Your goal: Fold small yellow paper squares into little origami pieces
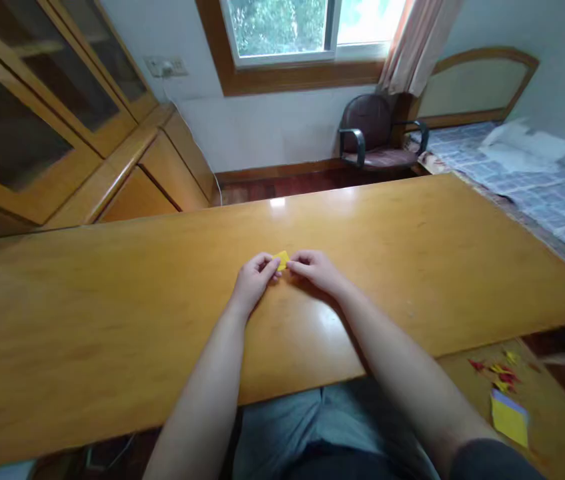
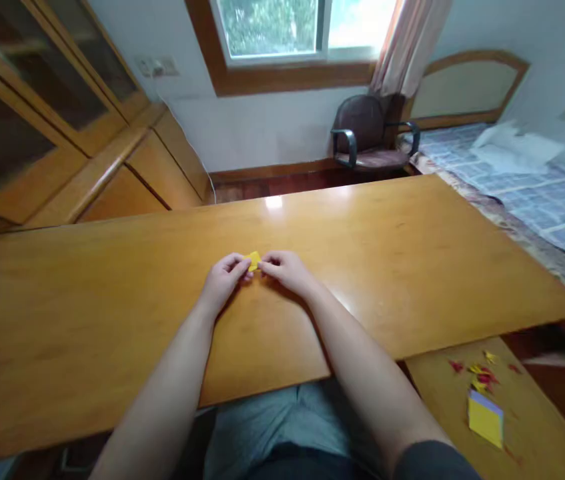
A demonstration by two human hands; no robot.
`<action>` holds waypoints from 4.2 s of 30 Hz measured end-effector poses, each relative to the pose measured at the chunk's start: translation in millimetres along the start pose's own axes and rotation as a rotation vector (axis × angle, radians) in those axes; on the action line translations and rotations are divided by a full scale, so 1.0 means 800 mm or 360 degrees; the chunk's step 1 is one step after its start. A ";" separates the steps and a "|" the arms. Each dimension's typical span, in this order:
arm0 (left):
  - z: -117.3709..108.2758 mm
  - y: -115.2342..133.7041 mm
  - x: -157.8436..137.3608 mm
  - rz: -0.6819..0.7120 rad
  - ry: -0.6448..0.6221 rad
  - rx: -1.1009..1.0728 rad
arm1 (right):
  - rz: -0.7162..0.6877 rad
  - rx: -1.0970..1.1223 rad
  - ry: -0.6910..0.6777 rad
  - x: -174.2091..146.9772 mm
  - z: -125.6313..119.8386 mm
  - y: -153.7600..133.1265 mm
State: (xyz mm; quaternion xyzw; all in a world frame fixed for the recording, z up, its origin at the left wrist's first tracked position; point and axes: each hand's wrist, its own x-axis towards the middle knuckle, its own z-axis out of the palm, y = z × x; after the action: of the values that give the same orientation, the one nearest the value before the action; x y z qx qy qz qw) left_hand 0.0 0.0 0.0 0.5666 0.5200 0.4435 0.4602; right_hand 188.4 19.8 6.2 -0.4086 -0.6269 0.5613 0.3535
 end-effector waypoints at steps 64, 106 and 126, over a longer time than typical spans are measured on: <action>-0.001 0.008 -0.003 0.0032 -0.0101 -0.0149 | -0.0029 0.0018 -0.0135 -0.006 0.000 0.000; 0.005 0.016 -0.004 -0.0040 0.0001 -0.0167 | -0.0013 0.0037 -0.0027 -0.005 -0.002 -0.004; 0.001 0.012 -0.004 -0.0076 -0.0106 -0.0089 | -0.0073 0.0024 -0.0025 -0.006 -0.002 -0.001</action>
State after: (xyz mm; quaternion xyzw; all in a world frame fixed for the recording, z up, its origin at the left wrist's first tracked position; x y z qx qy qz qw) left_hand 2.1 -3.4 8.9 0.5554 0.5051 0.4278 0.5034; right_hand 191.9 16.3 7.1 -0.3870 -0.6348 0.5608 0.3643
